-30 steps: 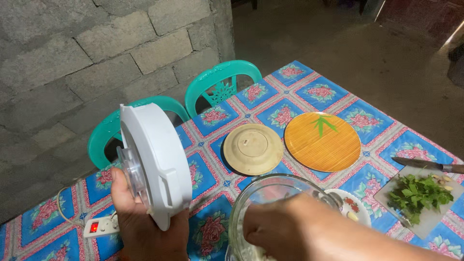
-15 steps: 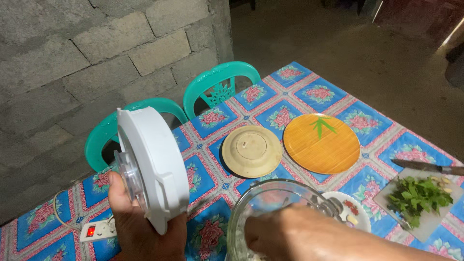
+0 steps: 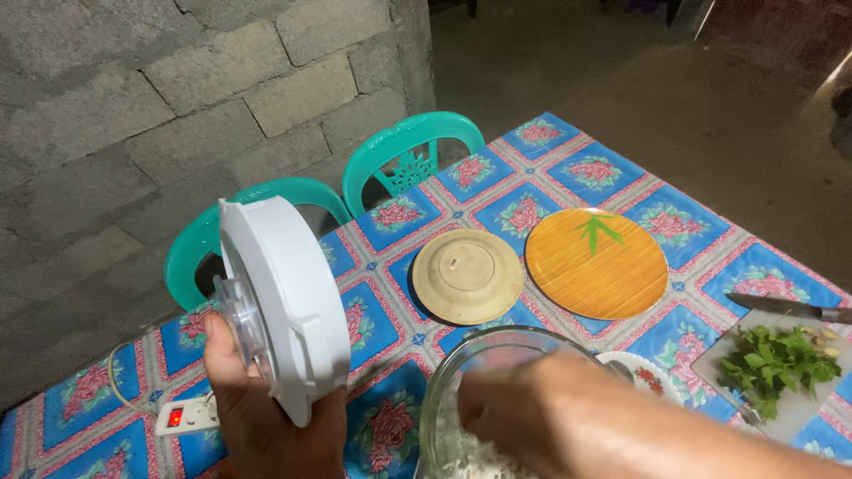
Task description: The person operates a countertop blender on a table, repeatedly starting and stopping it while holding the lid. They open the lid, stir the contents with a spoon, and resume blending. The person does not pour or rinse the blender jar in this clip.
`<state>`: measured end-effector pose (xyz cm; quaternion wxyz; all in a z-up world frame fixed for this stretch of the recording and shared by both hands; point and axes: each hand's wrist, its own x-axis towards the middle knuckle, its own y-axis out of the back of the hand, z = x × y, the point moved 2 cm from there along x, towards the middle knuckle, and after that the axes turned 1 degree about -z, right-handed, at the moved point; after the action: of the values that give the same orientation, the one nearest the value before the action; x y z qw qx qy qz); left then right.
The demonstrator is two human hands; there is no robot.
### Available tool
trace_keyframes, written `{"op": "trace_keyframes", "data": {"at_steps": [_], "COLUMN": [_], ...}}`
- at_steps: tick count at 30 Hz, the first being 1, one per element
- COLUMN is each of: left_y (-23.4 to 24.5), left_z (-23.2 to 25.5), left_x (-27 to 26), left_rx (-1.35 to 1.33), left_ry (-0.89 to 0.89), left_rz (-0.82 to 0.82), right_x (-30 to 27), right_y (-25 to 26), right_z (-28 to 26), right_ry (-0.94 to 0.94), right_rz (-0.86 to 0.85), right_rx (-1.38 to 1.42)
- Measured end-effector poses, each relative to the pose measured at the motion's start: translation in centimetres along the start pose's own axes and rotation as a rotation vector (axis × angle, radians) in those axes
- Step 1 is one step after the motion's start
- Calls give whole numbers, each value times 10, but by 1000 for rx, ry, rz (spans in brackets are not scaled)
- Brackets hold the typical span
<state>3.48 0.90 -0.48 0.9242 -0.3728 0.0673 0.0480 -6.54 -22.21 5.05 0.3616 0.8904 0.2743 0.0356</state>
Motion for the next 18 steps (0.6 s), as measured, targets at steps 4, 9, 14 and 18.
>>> {"op": "trace_keyframes", "data": {"at_steps": [4, 9, 14, 18], "left_y": [-2, -4, -5, 1], "left_z": [4, 0, -1, 0], "left_x": [-3, 0, -2, -5], "left_rx": [260, 92, 13, 105], "left_ry": [-89, 79, -14, -37], "left_rz": [-135, 100, -57, -44], "right_x": [-25, 3, -15, -30], "right_y": [29, 2, 7, 29], "right_z": [-11, -13, 6, -15], "right_ry": [64, 178, -201, 67], "right_rz": [262, 45, 37, 256], "right_rx": [143, -91, 105, 251]}}
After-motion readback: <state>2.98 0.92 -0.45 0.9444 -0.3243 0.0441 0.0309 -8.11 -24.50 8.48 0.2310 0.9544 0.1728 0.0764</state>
